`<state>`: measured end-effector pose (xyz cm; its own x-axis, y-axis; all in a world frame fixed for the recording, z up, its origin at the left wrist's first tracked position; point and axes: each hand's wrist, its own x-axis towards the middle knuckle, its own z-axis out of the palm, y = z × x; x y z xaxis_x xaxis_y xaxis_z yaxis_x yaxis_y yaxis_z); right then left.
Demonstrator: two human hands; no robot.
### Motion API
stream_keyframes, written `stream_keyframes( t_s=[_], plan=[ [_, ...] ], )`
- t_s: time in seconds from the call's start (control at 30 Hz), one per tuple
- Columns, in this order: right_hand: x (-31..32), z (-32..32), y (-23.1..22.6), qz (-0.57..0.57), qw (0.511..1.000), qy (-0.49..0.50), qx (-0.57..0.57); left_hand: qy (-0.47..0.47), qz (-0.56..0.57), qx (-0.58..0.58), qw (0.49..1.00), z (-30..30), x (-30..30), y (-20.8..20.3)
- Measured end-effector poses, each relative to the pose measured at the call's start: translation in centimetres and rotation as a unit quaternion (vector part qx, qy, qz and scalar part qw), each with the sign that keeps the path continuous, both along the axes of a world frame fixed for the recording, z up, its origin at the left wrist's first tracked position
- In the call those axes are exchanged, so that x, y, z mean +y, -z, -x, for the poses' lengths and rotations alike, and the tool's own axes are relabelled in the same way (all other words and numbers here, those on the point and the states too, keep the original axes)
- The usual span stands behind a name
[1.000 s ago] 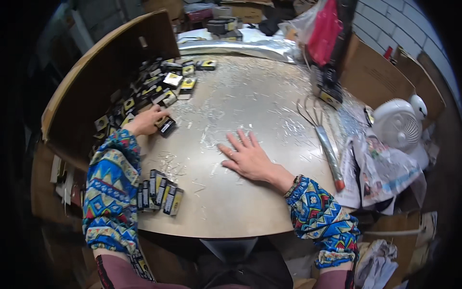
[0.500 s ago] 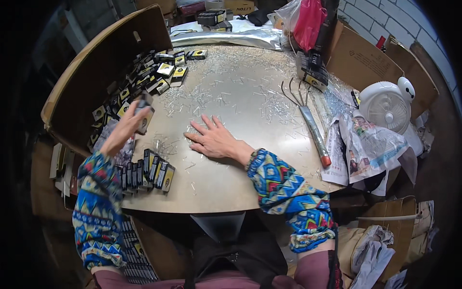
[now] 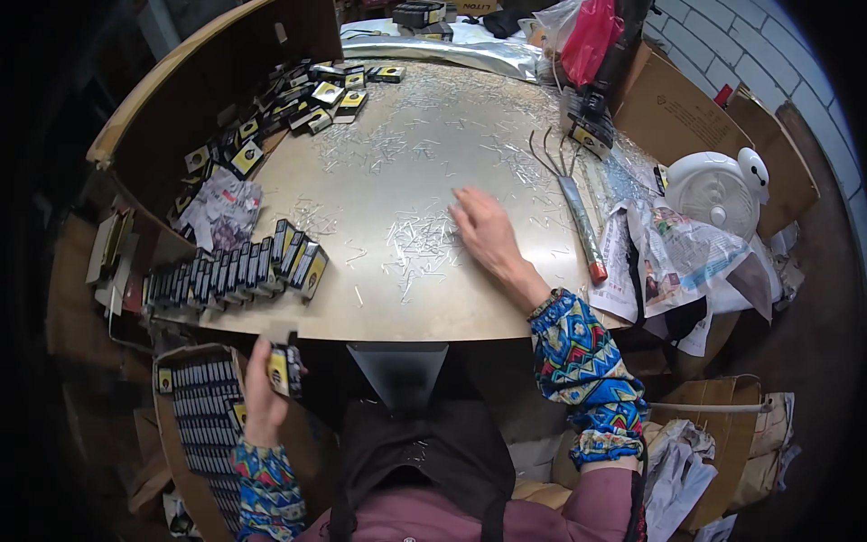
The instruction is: The recorder is packaging small components into individual boxes and organizing them into a grid layout.
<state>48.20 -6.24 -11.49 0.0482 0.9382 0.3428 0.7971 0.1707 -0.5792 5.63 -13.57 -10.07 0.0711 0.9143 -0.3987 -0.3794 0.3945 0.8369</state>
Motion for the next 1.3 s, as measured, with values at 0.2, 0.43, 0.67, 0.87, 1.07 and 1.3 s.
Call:
stream_keyframes(
  t_s=[0.2, 0.43, 0.67, 0.87, 1.07, 1.3],
  plan=[
    [1.5, 6.7, -0.7, 0.026, 0.989, -0.020, -0.146, 0.144, 0.066, 0.130, 0.979, -0.3, -7.9, 10.3],
    [-6.2, 14.2, 0.9, -0.017, 0.979, -0.051, -0.195, 0.293, 0.033, 0.110, 0.949, -6.3, -13.5, 12.8],
    [-13.1, 18.5, 0.2, -0.015, 0.983, -0.032, -0.180, 0.140, 0.127, 0.036, 0.981, -8.5, -13.4, 11.6],
    [-17.1, 16.9, -4.5, 0.058, 0.988, -0.122, -0.076, 0.159, 0.110, 0.002, 0.981, -8.3, -12.9, 10.9],
    [-19.3, 14.7, -1.0, 0.086, 0.985, -0.114, 0.096, 0.218, 0.000, 0.158, 0.963, -8.8, -15.3, 10.6],
    [-24.1, 18.8, 4.3, 0.161, 0.956, -0.242, 0.042, 0.188, -0.164, 0.347, 0.904, -9.3, -16.7, 13.3]
  ],
)
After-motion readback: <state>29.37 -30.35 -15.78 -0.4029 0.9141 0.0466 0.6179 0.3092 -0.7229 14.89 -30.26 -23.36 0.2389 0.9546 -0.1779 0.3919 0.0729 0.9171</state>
